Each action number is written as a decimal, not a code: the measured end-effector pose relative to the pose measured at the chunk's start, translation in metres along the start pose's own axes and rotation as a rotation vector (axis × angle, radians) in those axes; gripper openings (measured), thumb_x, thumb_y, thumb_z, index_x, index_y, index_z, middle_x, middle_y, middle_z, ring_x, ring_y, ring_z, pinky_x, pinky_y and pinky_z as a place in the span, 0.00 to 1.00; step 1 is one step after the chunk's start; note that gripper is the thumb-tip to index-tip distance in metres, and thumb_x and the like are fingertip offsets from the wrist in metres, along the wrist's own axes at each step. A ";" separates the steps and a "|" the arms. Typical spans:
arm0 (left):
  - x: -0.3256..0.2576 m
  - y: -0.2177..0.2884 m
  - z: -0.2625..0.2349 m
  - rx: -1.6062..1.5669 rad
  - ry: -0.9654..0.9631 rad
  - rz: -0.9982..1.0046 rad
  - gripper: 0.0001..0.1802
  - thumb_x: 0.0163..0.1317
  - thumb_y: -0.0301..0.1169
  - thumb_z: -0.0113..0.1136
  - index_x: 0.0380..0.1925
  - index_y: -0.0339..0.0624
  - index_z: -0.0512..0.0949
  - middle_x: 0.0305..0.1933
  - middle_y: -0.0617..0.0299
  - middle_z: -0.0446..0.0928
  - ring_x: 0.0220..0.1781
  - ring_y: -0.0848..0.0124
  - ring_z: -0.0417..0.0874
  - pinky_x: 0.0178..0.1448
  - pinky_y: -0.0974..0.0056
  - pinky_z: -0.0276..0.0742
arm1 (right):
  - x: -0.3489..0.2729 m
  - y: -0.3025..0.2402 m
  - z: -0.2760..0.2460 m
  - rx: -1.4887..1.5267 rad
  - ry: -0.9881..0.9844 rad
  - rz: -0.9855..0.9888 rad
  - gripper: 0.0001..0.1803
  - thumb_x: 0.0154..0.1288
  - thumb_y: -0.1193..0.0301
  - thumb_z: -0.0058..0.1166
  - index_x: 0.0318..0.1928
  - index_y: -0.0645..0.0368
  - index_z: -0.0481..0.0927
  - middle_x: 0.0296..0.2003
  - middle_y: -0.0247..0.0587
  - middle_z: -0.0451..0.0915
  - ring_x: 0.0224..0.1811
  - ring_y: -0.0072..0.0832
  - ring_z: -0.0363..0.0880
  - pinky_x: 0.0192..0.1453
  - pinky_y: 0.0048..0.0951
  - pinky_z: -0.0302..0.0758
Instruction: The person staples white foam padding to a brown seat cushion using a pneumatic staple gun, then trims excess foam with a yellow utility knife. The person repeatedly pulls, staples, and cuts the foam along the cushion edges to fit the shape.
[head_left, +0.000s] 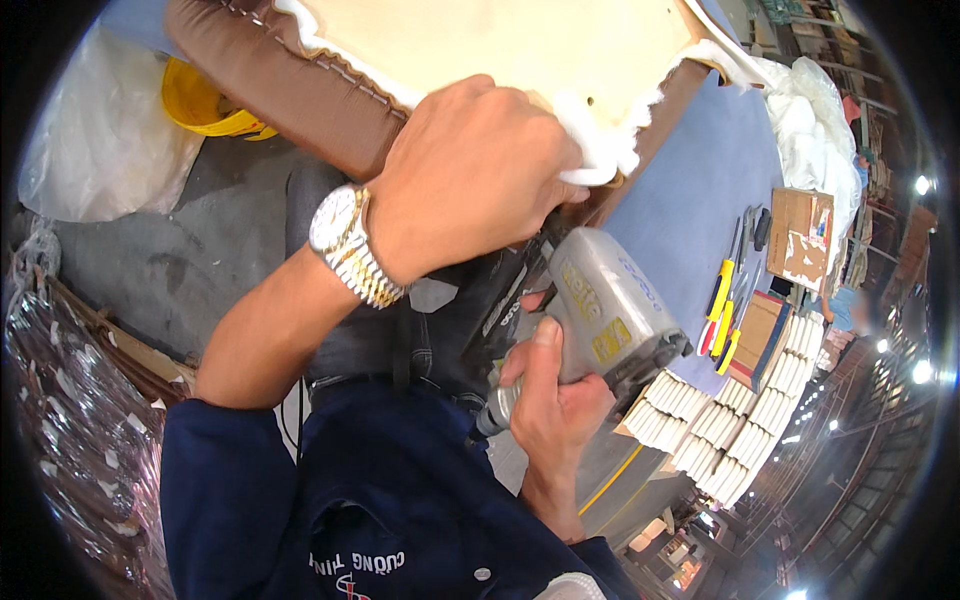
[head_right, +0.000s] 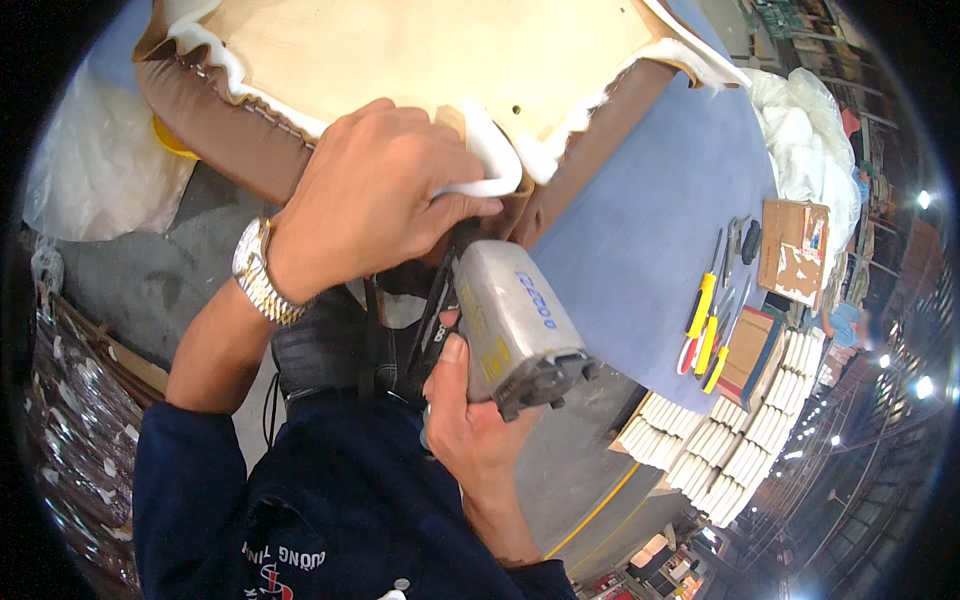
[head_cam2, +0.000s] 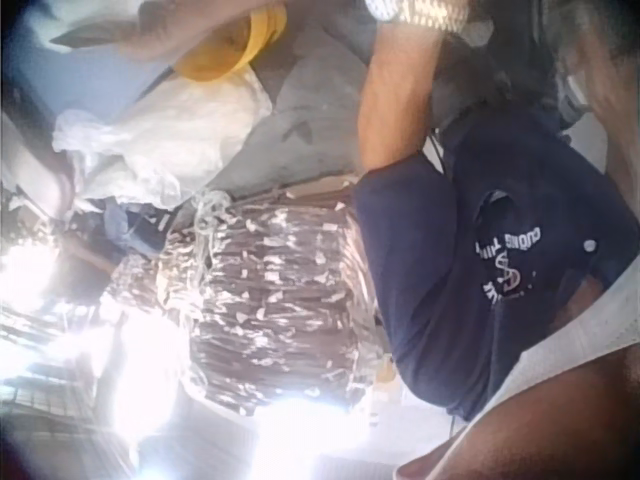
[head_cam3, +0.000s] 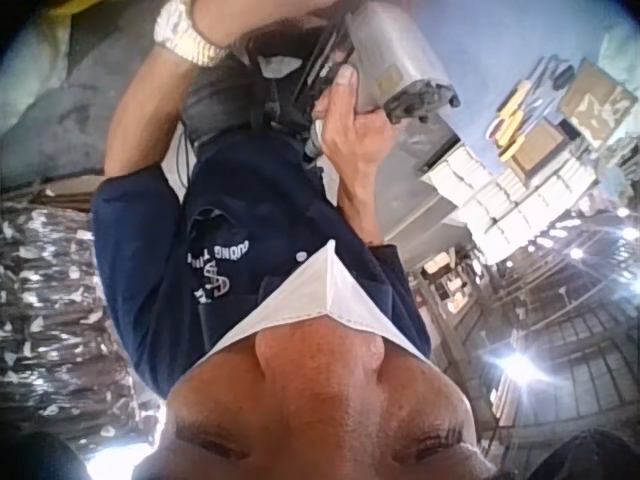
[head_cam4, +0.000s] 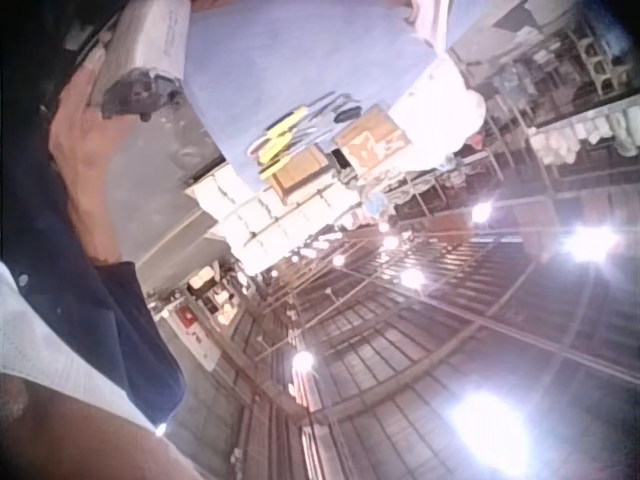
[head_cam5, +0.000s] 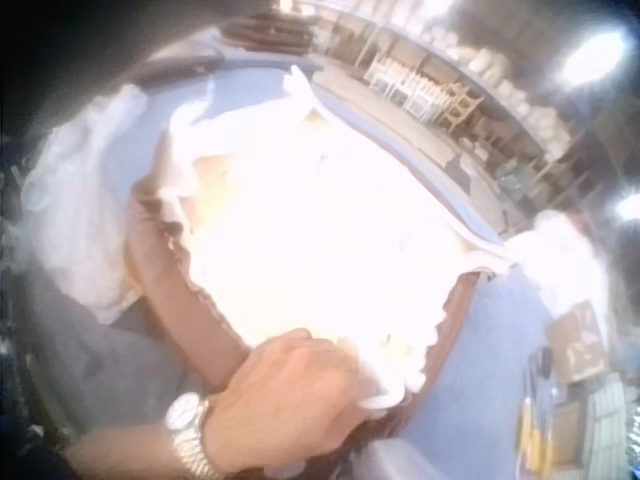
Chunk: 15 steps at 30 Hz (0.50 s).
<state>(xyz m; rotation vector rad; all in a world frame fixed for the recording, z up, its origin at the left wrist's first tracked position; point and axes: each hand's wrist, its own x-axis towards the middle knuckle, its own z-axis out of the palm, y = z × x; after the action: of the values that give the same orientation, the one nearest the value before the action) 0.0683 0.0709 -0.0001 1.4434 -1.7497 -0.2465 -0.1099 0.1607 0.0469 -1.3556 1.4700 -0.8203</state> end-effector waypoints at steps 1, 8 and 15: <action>0.000 -0.002 0.002 -0.022 -0.008 -0.015 0.12 0.57 0.40 0.74 0.30 0.43 0.89 0.28 0.54 0.83 0.34 0.51 0.83 0.40 0.51 0.78 | 0.003 0.004 -0.001 -0.034 -0.021 -0.012 0.26 0.72 0.86 0.55 0.67 0.67 0.64 0.47 0.49 0.84 0.27 0.20 0.79 0.26 0.24 0.76; 0.003 -0.008 -0.029 0.059 -0.067 0.069 0.18 0.59 0.46 0.74 0.34 0.42 0.88 0.26 0.53 0.82 0.30 0.54 0.82 0.39 0.54 0.75 | 0.010 0.007 -0.091 -0.011 -0.054 -0.002 0.25 0.70 0.81 0.62 0.64 0.68 0.70 0.42 0.46 0.84 0.26 0.20 0.80 0.28 0.24 0.77; 0.005 -0.001 -0.056 0.165 -0.199 -0.108 0.36 0.60 0.64 0.69 0.30 0.34 0.85 0.27 0.45 0.83 0.30 0.51 0.85 0.41 0.55 0.77 | 0.143 0.023 -0.197 -0.987 0.217 -0.732 0.28 0.72 0.70 0.62 0.69 0.61 0.73 0.57 0.58 0.81 0.63 0.53 0.78 0.70 0.46 0.71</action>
<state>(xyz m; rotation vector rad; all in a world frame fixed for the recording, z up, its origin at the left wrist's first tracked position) 0.1079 0.0858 0.0375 1.6843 -1.8897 -0.3182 -0.2940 0.0010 0.0636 -2.7195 1.6219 -0.6871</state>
